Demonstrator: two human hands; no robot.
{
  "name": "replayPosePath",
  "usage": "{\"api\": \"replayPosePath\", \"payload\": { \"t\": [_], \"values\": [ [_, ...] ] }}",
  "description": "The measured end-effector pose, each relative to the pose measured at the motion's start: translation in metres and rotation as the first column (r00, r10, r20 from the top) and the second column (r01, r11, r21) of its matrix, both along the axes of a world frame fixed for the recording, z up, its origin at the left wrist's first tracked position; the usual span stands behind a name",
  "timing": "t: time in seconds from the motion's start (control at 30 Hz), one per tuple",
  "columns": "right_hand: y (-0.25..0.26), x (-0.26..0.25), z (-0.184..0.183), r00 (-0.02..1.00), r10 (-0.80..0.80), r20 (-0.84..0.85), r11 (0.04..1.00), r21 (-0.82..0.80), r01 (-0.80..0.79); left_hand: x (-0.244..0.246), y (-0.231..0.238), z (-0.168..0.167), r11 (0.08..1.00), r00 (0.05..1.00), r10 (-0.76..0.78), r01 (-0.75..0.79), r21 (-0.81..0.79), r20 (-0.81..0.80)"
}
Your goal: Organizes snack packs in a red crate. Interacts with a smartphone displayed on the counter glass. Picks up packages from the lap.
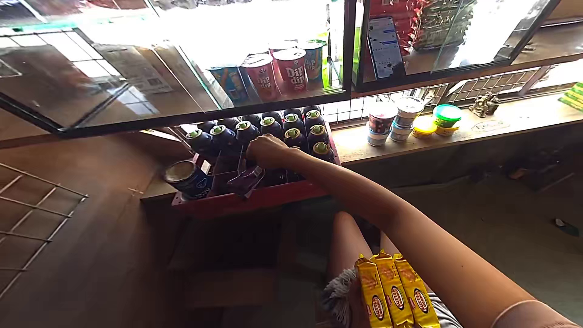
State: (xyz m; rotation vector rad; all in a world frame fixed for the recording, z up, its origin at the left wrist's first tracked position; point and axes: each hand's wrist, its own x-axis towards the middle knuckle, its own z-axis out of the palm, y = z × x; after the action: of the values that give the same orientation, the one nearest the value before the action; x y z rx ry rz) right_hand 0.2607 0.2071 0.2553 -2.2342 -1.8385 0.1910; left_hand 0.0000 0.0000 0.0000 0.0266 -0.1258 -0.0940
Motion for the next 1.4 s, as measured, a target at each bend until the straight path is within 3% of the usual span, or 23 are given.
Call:
{"api": "replayPosePath", "payload": {
  "t": [0.2, 0.37, 0.5, 0.77, 1.1, 1.2, 1.4],
  "values": [
    [0.001, 0.005, 0.002, 0.999, 0.017, -0.042, 0.992, 0.127, -0.012, -0.001, -0.003, -0.031, 0.996, 0.997, 0.075, -0.075, 0.039, 0.011],
    [-0.017, 0.004, 0.015, 0.999, -0.043, -0.022, 0.997, -0.062, 0.042, 0.001, -0.005, -0.037, 0.999, 0.998, 0.044, -0.045, 0.019, 0.04],
    [-0.012, 0.006, 0.003, 0.996, 0.022, 0.091, 0.992, -0.126, -0.01, 0.001, -0.005, -0.04, 0.997, 0.998, 0.065, -0.065, 0.047, 0.012],
    [-0.011, -0.009, -0.004, 0.981, 0.01, 0.191, 0.915, -0.399, 0.069, 0.0, -0.004, -0.041, 0.997, 0.998, 0.065, -0.066, 0.049, 0.017],
    [-0.01, -0.014, -0.012, 0.959, 0.007, 0.283, 0.949, -0.303, 0.082, 0.0, -0.004, -0.041, 0.996, 0.997, 0.071, -0.071, 0.048, 0.016],
    [-0.014, -0.012, -0.012, 0.962, 0.009, 0.272, 0.962, -0.265, 0.066, -0.001, -0.005, -0.04, 0.995, 0.995, 0.081, -0.077, 0.071, -0.058],
    [-0.017, -0.011, -0.01, 0.962, 0.02, 0.272, 0.949, -0.309, 0.068, -0.001, -0.004, -0.035, 0.996, 0.996, 0.064, -0.06, 0.061, -0.067]
  ]
}}
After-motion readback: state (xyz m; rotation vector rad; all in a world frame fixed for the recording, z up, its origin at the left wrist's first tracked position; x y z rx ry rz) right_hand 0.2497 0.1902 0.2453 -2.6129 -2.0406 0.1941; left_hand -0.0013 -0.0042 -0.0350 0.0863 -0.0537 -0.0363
